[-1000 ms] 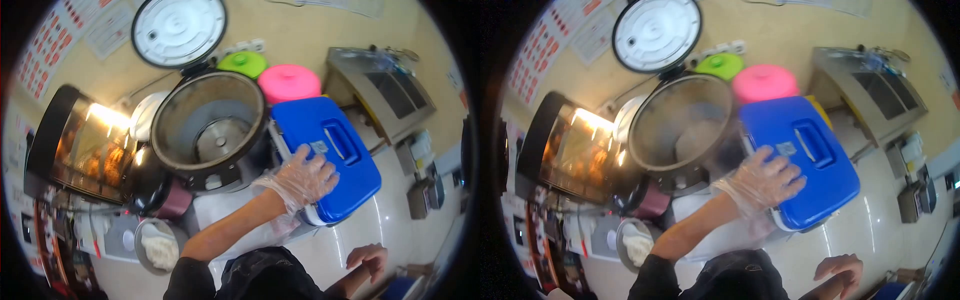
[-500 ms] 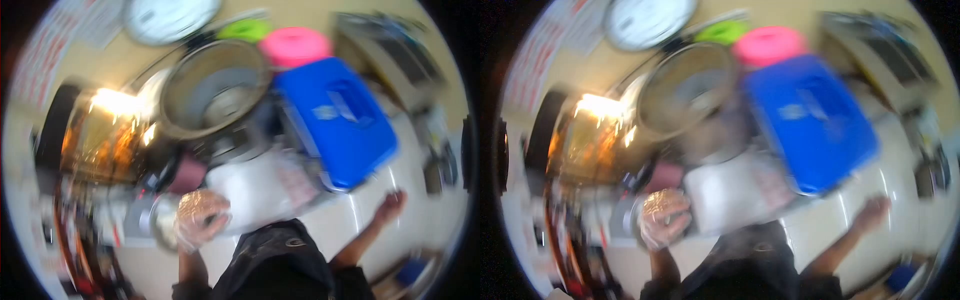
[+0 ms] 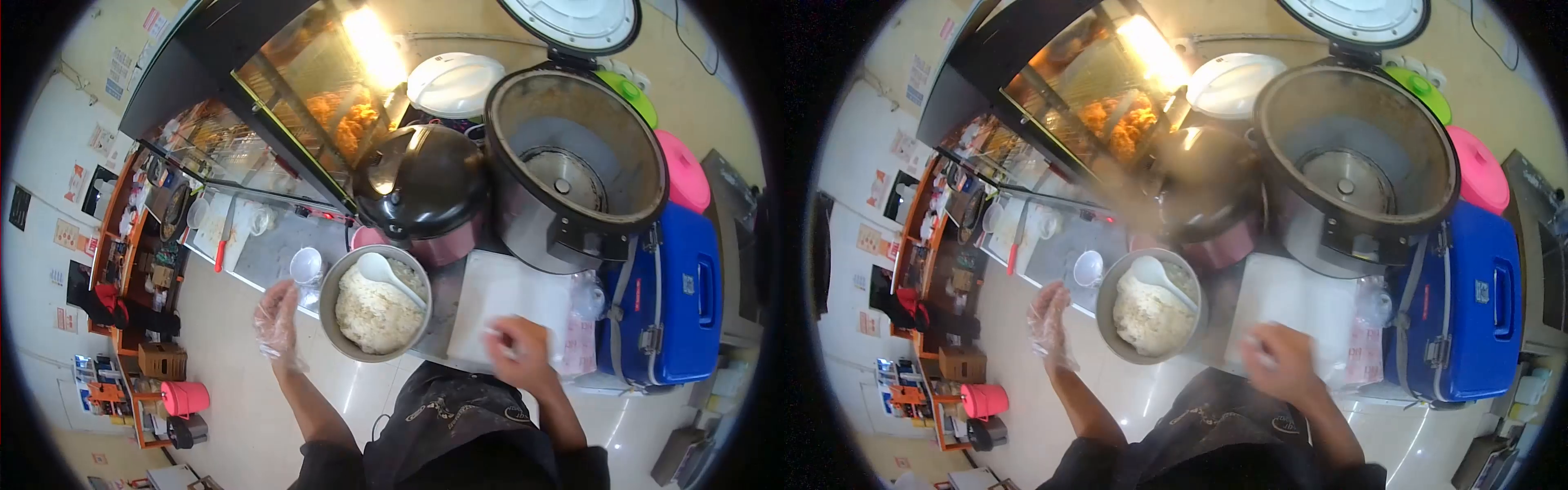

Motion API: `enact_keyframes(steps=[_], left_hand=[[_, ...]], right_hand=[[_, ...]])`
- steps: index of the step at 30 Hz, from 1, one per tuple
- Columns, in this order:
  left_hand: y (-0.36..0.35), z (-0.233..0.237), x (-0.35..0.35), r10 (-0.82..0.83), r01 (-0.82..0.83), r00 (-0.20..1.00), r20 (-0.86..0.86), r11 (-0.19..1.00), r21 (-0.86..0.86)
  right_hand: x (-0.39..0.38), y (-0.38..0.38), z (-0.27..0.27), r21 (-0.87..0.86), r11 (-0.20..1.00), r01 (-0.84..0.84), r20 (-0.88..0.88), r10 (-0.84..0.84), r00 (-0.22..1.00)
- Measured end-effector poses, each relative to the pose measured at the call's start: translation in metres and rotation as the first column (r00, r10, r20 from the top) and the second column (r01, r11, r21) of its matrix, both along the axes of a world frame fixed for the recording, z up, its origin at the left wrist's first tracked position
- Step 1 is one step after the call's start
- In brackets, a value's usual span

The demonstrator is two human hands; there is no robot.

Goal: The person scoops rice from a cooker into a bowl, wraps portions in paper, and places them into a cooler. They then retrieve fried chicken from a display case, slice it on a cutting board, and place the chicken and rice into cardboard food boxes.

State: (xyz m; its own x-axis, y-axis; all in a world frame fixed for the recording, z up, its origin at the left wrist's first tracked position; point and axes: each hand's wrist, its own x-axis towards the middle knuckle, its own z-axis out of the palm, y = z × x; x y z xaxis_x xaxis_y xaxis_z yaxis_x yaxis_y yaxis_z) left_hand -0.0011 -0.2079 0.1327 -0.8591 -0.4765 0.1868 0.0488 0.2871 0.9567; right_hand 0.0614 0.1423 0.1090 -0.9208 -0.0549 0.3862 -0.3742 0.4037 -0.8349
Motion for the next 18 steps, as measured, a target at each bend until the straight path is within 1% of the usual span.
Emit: enact_keyframes(steps=[1, 2, 3, 4, 5, 6, 7, 8, 9, 10, 12, 13, 14, 15, 16, 18], left_hand=[[-0.008, -0.008, 0.001, -0.036, 0.034, 0.999, 0.031, 0.998, 0.047], [-0.015, -0.016, 0.003, -0.031, 0.029, 0.999, 0.03, 0.998, 0.062], [-0.021, -0.023, 0.006, -0.038, 0.035, 0.998, 0.059, 0.999, 0.041], [-0.029, -0.028, 0.007, -0.041, 0.04, 0.996, 0.085, 0.999, 0.015], [-0.035, -0.033, 0.008, 0.013, -0.008, 0.993, 0.115, 0.999, -0.036], [-0.049, -0.042, 0.011, 0.027, -0.024, 0.994, 0.107, 0.999, -0.032], [-0.062, -0.057, 0.012, 0.016, -0.017, 0.997, 0.077, 1.0, 0.019], [-0.075, -0.073, 0.011, 0.007, -0.01, 0.999, 0.046, 0.997, 0.072], [-0.084, -0.081, 0.01, 0.03, -0.037, 0.996, 0.082, 0.996, 0.083], [-0.092, -0.09, 0.009, 0.04, -0.049, 0.995, 0.088, 0.994, 0.099], [-0.104, -0.106, 0.002, 0.071, -0.083, 0.978, 0.198, 0.995, 0.051], [-0.109, -0.112, -0.003, 0.065, -0.079, 0.976, 0.205, 0.995, 0.061], [-0.112, -0.116, -0.009, 0.083, -0.086, 0.973, 0.217, 0.996, 0.003], [-0.116, -0.122, -0.014, 0.096, -0.086, 0.968, 0.232, 0.995, -0.056], [-0.12, -0.132, -0.022, 0.08, -0.071, 0.967, 0.242, 0.996, -0.046], [-0.127, -0.148, -0.05, 0.175, -0.147, 0.872, 0.457, 0.984, -0.097]], right_hand=[[-0.028, -0.038, -0.003, -0.027, 0.997, -0.07, 0.007, 0.07, 0.998], [-0.057, -0.069, -0.019, 0.22, 0.97, -0.099, -0.009, 0.104, 0.995], [-0.08, -0.093, -0.04, 0.454, 0.883, -0.123, -0.022, 0.149, 0.989], [-0.097, -0.109, -0.062, 0.461, 0.877, -0.134, -0.028, 0.165, 0.986], [-0.114, -0.124, -0.081, 0.63, 0.752, -0.193, 0.09, 0.176, 0.98], [-0.124, -0.135, -0.089, 0.763, 0.592, -0.259, 0.205, 0.158, 0.966], [-0.129, -0.142, -0.085, 0.77, 0.582, -0.262, 0.199, 0.171, 0.965], [-0.132, -0.146, -0.079, 0.759, 0.575, -0.307, 0.29, 0.124, 0.949], [-0.132, -0.148, -0.072, 0.744, 0.566, -0.355, 0.384, 0.073, 0.92], [-0.132, -0.149, -0.069, 0.751, 0.549, -0.366, 0.39, 0.077, 0.917], [-0.127, -0.148, -0.061, 0.705, 0.661, -0.256, 0.339, 0.003, 0.941], [-0.123, -0.146, -0.055, 0.71, 0.655, -0.259, 0.345, -0.004, 0.938], [-0.117, -0.142, -0.047, 0.584, 0.796, -0.159, 0.227, 0.028, 0.973], [-0.108, -0.137, -0.041, 0.42, 0.905, -0.07, 0.105, 0.028, 0.994], [-0.1, -0.129, -0.038, 0.428, 0.902, -0.061, 0.115, 0.012, 0.993], [-0.085, -0.112, -0.031, 0.194, 0.979, 0.056, 0.214, -0.098, 0.972]])
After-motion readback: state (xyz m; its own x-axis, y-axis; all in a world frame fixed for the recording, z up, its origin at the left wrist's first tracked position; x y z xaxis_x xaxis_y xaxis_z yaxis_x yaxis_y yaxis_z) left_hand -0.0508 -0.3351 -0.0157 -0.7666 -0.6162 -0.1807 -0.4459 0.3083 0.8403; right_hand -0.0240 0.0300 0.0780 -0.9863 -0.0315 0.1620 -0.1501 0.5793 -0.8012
